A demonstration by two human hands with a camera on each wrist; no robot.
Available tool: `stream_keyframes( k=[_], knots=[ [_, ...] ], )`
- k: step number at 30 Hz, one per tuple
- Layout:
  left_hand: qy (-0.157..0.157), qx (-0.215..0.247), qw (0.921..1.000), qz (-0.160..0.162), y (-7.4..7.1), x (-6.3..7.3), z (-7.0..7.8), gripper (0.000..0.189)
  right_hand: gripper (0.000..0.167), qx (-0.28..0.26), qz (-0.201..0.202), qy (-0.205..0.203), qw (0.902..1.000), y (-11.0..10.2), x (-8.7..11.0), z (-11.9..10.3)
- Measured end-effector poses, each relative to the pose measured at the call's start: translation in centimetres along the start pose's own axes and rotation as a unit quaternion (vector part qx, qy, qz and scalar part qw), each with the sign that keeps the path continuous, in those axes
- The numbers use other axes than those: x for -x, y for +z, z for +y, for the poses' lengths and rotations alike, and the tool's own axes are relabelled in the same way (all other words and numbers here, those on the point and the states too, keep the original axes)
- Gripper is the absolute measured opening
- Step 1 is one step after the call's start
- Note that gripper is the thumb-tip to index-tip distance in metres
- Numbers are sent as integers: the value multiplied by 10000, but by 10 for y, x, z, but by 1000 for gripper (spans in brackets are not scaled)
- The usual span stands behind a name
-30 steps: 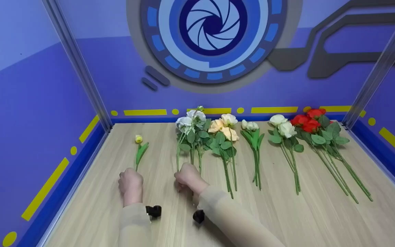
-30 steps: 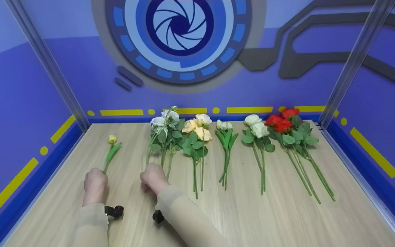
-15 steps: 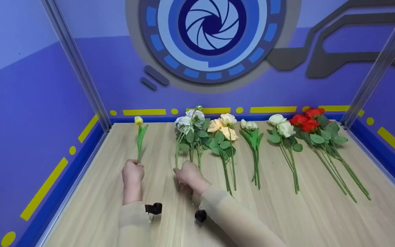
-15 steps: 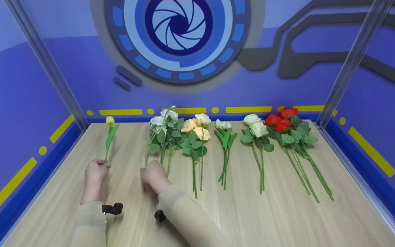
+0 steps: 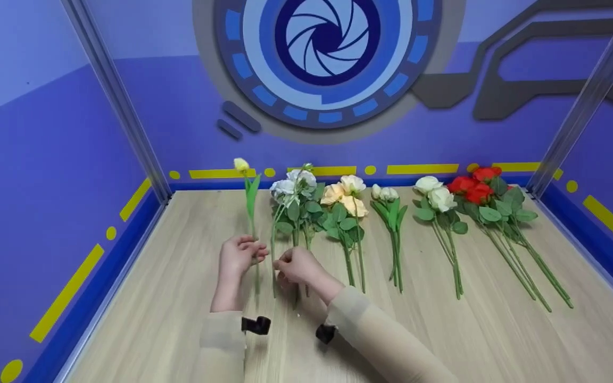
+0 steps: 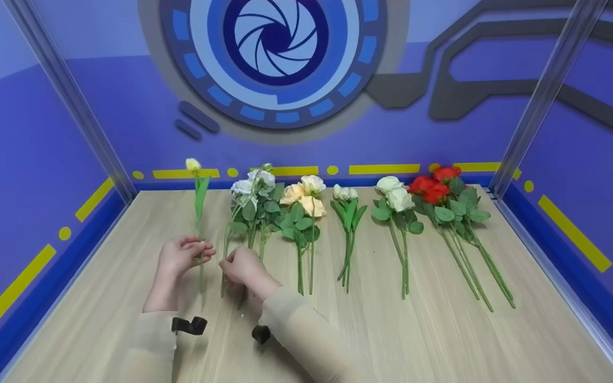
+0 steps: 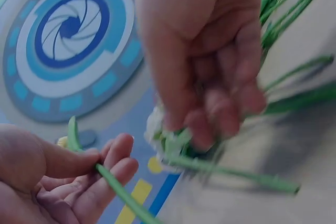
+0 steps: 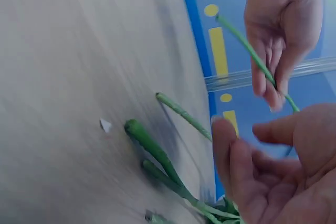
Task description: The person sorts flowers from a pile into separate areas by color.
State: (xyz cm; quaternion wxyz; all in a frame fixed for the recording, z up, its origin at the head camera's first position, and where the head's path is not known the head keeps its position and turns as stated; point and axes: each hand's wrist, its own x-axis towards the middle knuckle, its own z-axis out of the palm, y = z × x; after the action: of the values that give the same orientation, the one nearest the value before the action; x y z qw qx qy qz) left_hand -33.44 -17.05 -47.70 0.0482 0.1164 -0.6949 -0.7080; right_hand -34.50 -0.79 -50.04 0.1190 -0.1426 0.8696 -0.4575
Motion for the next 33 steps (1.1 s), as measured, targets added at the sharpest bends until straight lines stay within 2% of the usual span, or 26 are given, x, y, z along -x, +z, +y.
stream_keyframes(
  k=[4, 6, 9, 12, 16, 20, 26, 33],
  knots=[
    [219, 155, 9990, -356, 19, 6, 2, 20, 26, -1191, -437, -107, 9919, -8, 8, 5],
    [272, 175, 9986, -429, 27, 9, 3, 19, 27, -1644, -479, -127, 9851, -11, 13, 8],
    [406, 102, 9983, -403, 37, 14, 3, 22, 27, -1951, -358, -269, 9798, -17, 20, 12],
    [560, -38, 9979, -333, 47, 19, 2, 23, 23, -1975, -93, -439, 9793, -22, 26, 14],
    [794, -281, 9957, -384, 60, 23, 1, 24, 16, -1731, 290, -572, 9828, -31, 35, 18],
    [886, -538, 9934, -484, 74, 25, -2, 25, 15, -1465, 405, -632, 9864, -43, 42, 25],
    [829, -458, 9910, -951, 99, 23, -1, 35, 15, -1319, 463, -533, 9887, -70, 52, 42],
    [807, -639, 9839, -1464, 138, 24, 1, 50, 18, -1117, 700, -339, 9907, -103, 66, 65]
  ],
)
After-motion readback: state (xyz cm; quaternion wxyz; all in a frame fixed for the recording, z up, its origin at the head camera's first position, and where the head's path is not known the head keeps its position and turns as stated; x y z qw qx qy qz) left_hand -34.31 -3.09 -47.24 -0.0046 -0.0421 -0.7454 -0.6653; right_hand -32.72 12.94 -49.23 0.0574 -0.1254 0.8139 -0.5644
